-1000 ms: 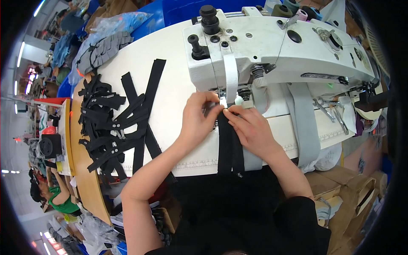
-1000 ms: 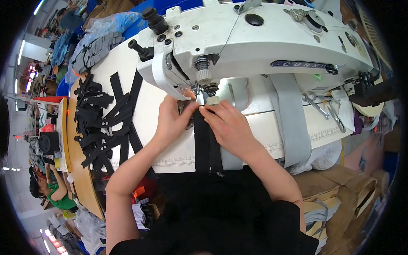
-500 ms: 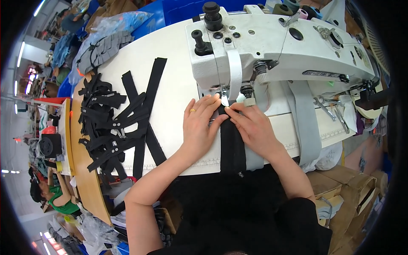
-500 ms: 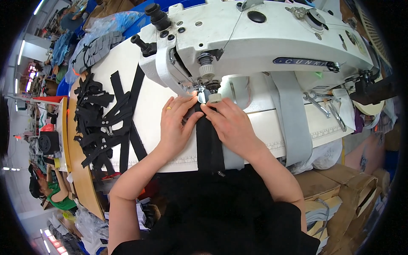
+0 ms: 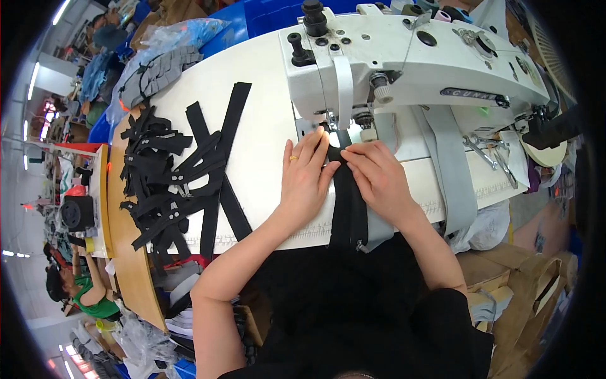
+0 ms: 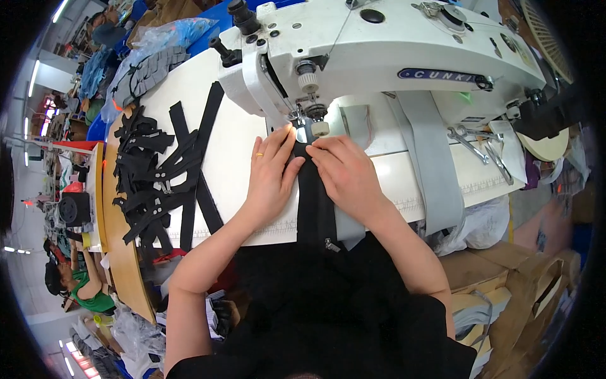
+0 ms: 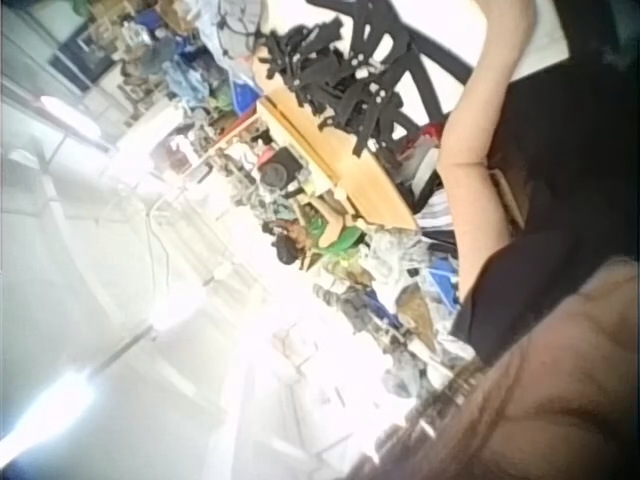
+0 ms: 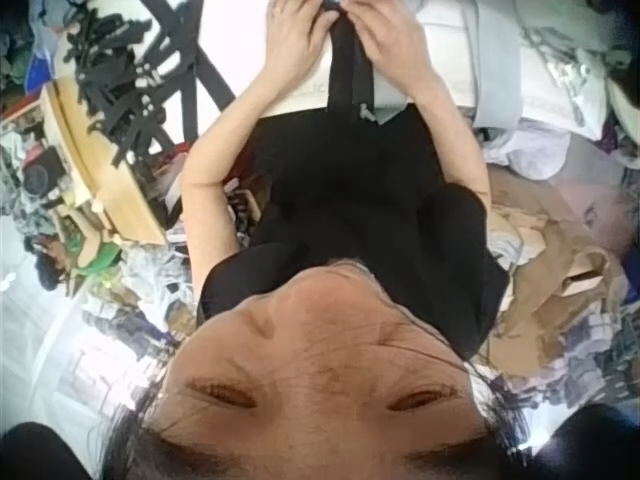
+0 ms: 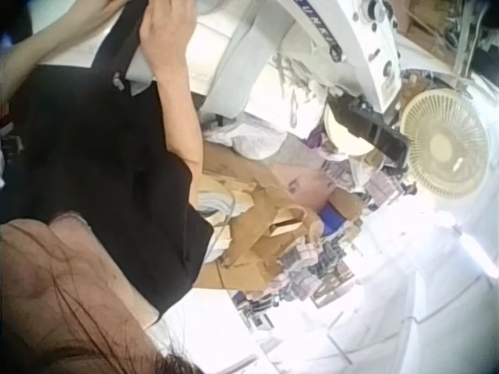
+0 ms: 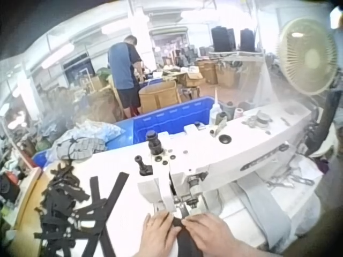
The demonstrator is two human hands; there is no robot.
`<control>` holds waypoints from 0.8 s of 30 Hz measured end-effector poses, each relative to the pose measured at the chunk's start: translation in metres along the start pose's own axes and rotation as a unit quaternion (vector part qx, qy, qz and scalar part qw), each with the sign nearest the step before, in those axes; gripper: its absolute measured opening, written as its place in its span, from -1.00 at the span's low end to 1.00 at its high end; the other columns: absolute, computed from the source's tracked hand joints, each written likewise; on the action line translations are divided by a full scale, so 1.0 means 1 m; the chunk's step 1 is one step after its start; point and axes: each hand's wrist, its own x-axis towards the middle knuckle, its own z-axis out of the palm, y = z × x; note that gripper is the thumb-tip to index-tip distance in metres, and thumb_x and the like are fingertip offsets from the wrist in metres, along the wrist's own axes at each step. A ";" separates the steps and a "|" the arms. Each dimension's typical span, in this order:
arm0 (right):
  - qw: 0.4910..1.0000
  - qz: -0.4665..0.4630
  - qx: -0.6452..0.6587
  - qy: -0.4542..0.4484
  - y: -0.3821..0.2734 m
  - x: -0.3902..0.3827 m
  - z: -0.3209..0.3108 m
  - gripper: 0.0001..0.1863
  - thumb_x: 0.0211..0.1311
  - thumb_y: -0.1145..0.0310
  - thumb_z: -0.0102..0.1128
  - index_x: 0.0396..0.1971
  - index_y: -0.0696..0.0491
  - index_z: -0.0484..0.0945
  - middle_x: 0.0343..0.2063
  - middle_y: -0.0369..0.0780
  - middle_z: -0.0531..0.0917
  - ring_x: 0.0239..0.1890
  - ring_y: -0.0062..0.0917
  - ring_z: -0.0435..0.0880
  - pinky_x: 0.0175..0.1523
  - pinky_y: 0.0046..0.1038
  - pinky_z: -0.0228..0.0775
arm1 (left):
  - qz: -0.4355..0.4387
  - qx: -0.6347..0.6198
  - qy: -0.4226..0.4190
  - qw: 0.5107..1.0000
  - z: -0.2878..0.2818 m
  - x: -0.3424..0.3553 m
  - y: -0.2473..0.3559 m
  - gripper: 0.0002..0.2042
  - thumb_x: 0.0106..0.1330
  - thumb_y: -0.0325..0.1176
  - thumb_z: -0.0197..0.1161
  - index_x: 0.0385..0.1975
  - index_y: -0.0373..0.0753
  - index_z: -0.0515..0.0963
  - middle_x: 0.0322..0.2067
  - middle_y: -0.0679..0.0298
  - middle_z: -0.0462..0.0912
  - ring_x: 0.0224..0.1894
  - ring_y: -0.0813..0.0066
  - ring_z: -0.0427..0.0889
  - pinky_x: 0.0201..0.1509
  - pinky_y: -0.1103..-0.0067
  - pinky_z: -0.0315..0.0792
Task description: Sewing zippers onto leather or fabric strips using an industrial sewing machine.
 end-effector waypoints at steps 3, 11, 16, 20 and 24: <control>0.999 -0.004 -0.011 0.038 -0.018 -0.014 -0.010 -0.69 0.13 0.57 0.37 -0.08 0.16 0.69 -0.14 -0.18 0.68 -0.11 -0.25 0.66 -0.06 -0.30 0.57 | -0.086 -0.141 0.091 0.982 -0.005 -0.017 0.015 -0.59 0.42 -0.25 0.35 0.17 -0.32 0.54 0.21 0.04 0.50 0.26 -0.01 0.43 0.39 0.14 0.21; 0.993 0.107 0.028 0.042 -0.062 -0.137 -0.007 -0.75 0.03 0.34 0.58 -0.36 0.11 0.68 -0.55 -0.26 0.54 -0.55 -0.44 0.54 -0.45 -0.45 0.34 | -0.053 -0.088 -0.087 0.991 -0.034 -0.068 0.055 -0.75 0.41 -0.26 0.41 -0.17 -0.28 0.54 -0.20 0.21 0.58 -0.15 0.29 0.54 0.03 0.44 0.35; 0.932 0.305 0.189 -0.050 -0.069 -0.150 0.001 -0.70 0.16 0.34 0.55 -0.27 0.18 0.62 -0.46 -0.27 0.47 -0.43 -0.55 0.44 -0.30 -0.52 0.31 | -0.346 -0.635 -0.050 0.689 -0.045 -0.078 0.049 -0.75 0.62 -0.17 0.18 -0.14 -0.26 0.54 -0.37 0.30 0.73 -0.41 0.68 0.61 -0.20 0.71 0.51; 0.850 0.320 0.415 -0.051 -0.081 -0.158 -0.015 -0.80 0.35 0.40 0.42 -0.24 0.17 0.56 -0.34 -0.39 0.46 -0.34 -0.71 0.41 -0.19 -0.62 0.25 | -0.345 -0.728 -0.059 0.589 -0.041 -0.105 0.044 -0.63 0.69 -0.08 -0.02 -0.05 -0.31 0.54 -0.24 0.12 0.77 -0.30 0.50 0.75 -0.27 0.62 0.67; 0.735 0.408 0.540 -0.047 -0.080 -0.168 -0.023 -0.85 0.53 0.38 0.27 -0.29 0.08 0.57 -0.36 -0.51 0.49 -0.35 -0.88 0.33 -0.23 -0.67 0.21 | -0.311 -0.838 -0.101 0.436 -0.037 -0.140 0.048 -0.54 0.66 -0.12 -0.02 0.27 -0.41 0.45 0.04 -0.14 0.71 0.02 0.13 0.78 -0.15 0.36 0.80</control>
